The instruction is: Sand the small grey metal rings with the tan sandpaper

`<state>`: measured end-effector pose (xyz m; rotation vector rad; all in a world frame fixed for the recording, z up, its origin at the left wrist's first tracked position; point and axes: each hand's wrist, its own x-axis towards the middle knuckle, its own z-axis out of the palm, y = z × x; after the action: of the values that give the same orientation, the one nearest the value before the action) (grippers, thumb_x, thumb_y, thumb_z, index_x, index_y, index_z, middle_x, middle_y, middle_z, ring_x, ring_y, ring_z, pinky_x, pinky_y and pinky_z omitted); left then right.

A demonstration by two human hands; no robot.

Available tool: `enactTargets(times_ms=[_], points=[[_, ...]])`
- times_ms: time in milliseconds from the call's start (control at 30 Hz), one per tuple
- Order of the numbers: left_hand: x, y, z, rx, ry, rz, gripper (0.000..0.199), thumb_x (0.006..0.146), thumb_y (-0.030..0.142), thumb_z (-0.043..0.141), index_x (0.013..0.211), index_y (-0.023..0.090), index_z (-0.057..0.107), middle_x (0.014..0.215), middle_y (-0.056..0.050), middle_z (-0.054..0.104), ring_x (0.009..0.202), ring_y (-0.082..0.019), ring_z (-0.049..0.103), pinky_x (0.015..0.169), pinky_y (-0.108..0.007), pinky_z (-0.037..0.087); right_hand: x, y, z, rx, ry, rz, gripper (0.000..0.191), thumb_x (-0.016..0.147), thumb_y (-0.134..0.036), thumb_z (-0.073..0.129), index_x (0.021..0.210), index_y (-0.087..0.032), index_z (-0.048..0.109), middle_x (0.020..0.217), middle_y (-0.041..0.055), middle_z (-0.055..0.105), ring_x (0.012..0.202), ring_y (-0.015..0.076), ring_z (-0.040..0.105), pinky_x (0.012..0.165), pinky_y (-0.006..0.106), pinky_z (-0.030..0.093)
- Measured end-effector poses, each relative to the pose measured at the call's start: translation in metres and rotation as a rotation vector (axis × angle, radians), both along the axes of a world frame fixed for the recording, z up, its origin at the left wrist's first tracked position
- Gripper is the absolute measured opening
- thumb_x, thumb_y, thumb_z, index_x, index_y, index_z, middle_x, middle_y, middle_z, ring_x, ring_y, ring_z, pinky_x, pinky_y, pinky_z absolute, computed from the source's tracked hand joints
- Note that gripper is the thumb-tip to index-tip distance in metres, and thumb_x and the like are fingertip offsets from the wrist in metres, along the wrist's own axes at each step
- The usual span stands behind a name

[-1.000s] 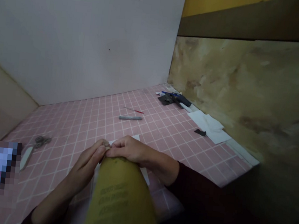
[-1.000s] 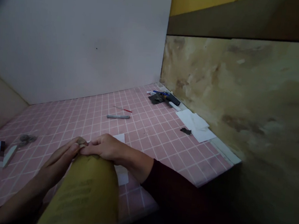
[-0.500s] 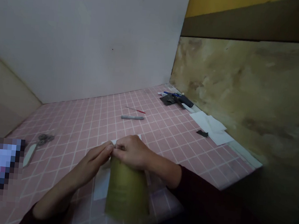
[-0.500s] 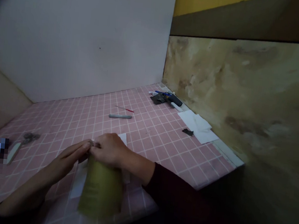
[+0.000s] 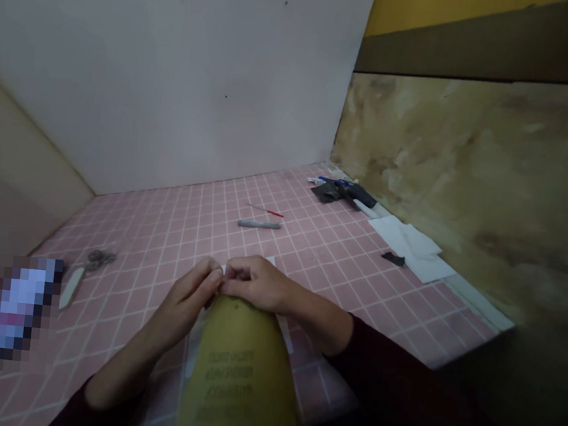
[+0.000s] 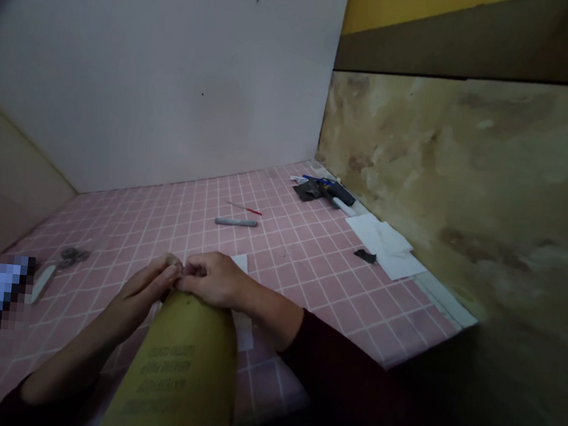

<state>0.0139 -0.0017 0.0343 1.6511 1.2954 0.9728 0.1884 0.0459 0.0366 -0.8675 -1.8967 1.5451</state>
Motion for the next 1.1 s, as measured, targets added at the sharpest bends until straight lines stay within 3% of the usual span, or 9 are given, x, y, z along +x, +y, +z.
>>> enactTargets(times_ms=[133,300,567,800,1100], points=[[-0.001,-0.003,0.003,0.052,-0.158,-0.044,0.018,0.095,0.04,0.056,0.097,0.022,0.058,0.083,0.0,0.052,0.068,-0.013,0.046,0.06,-0.024,0.041,0.002,0.003,0.001,-0.433,0.2,0.093,0.01,0.082,-0.016,0.066,0.074,-0.015,0.059,0.068,-0.004,0.054,0.06,0.0088,0.048,0.06,0.023,0.037],[-0.007,-0.003,0.002,-0.038,-0.255,-0.123,0.018,0.096,0.039,0.058,0.102,0.023,0.061,0.091,-0.002,0.056,0.071,-0.013,0.048,0.065,-0.026,0.043,0.005,0.002,0.001,-0.681,0.346,0.196,0.003,0.081,-0.016,0.066,0.082,-0.013,0.065,0.075,0.0006,0.063,0.066,0.0107,0.057,0.068,0.025,0.043],[-0.007,0.0,0.003,-0.03,-0.217,-0.199,0.019,0.098,0.04,0.055,0.101,0.022,0.059,0.087,-0.002,0.052,0.075,-0.015,0.048,0.066,-0.026,0.043,0.009,-0.001,0.003,-0.712,0.379,0.221,0.009,0.082,-0.021,0.069,0.08,-0.014,0.063,0.076,0.0018,0.066,0.065,0.011,0.058,0.066,0.024,0.042],[-0.013,0.003,-0.002,0.024,-0.148,-0.172,0.021,0.099,0.042,0.053,0.099,0.022,0.059,0.086,-0.001,0.05,0.074,-0.014,0.046,0.065,-0.026,0.041,0.01,0.0,0.006,-0.633,0.129,0.143,0.02,0.089,-0.029,0.067,0.077,-0.013,0.067,0.065,-0.0011,0.061,0.055,0.0086,0.052,0.054,0.022,0.038],[-0.007,-0.001,-0.001,-0.001,-0.209,-0.117,0.019,0.095,0.04,0.06,0.103,0.023,0.061,0.089,-0.002,0.053,0.075,-0.015,0.048,0.064,-0.026,0.044,0.01,-0.003,0.012,-0.715,0.289,0.141,0.016,0.084,-0.015,0.061,0.068,-0.016,0.064,0.066,0.0,0.06,0.059,0.0108,0.054,0.06,0.025,0.041]])
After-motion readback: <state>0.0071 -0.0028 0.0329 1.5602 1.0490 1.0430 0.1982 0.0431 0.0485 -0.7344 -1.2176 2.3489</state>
